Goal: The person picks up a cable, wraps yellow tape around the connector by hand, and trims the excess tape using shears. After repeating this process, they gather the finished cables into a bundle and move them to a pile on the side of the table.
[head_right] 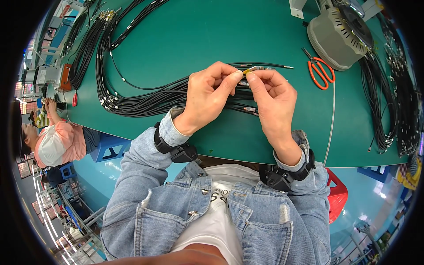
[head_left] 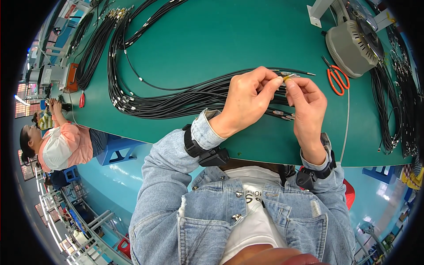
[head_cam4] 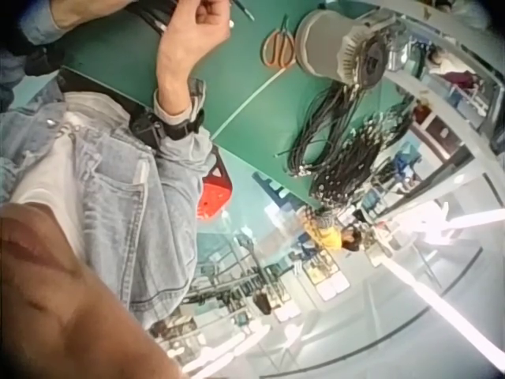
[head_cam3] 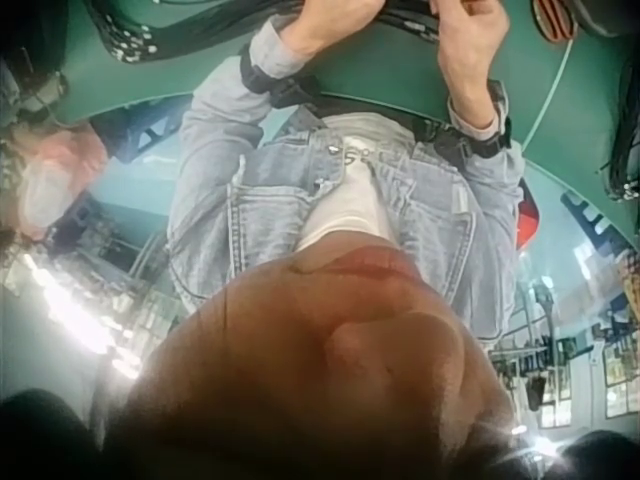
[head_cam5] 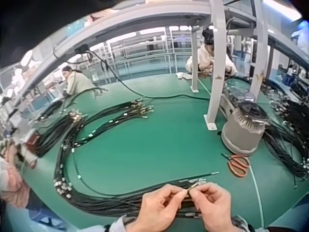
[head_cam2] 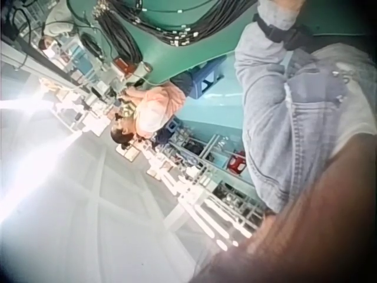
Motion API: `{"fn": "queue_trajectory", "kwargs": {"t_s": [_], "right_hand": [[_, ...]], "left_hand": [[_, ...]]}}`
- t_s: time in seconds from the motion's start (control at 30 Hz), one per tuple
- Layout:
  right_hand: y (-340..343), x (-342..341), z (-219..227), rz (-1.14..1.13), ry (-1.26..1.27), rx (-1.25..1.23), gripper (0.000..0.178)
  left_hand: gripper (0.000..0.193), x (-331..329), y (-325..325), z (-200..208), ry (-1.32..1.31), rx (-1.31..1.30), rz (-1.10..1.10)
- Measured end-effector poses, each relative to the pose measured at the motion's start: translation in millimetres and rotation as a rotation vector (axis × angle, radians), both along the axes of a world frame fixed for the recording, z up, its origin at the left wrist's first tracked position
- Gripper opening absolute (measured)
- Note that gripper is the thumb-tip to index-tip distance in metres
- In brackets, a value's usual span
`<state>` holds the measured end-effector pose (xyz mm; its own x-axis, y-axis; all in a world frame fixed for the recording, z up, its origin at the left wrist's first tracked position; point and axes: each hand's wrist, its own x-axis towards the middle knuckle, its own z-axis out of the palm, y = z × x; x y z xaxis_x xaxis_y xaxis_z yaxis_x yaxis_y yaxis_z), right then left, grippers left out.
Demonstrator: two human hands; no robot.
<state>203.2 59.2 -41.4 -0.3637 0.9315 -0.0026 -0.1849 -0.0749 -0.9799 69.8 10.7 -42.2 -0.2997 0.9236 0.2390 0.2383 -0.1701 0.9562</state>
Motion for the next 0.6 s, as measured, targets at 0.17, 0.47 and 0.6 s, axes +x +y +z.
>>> {"fn": "queue_trajectory", "kwargs": {"t_s": [0.17, 0.47, 0.6], "right_hand": [[1.0, 1.6, -2.0, 0.010, -0.027, 0.022, 0.009], [0.1, -2.0, 0.0, 0.038, 0.022, 0.007, 0.012], [1.5, -1.7, 0.1, 0.058, 0.036, -0.009, 0.013]], "left_hand": [[0.016, -0.3, 0.1, 0.7, -0.029, -0.018, 0.005], [0.019, -1.1, -0.4, 3.5, -0.165, -0.067, -0.001], [0.020, -1.3, -0.3, 1.1, -0.217, -0.104, -0.028]]}}
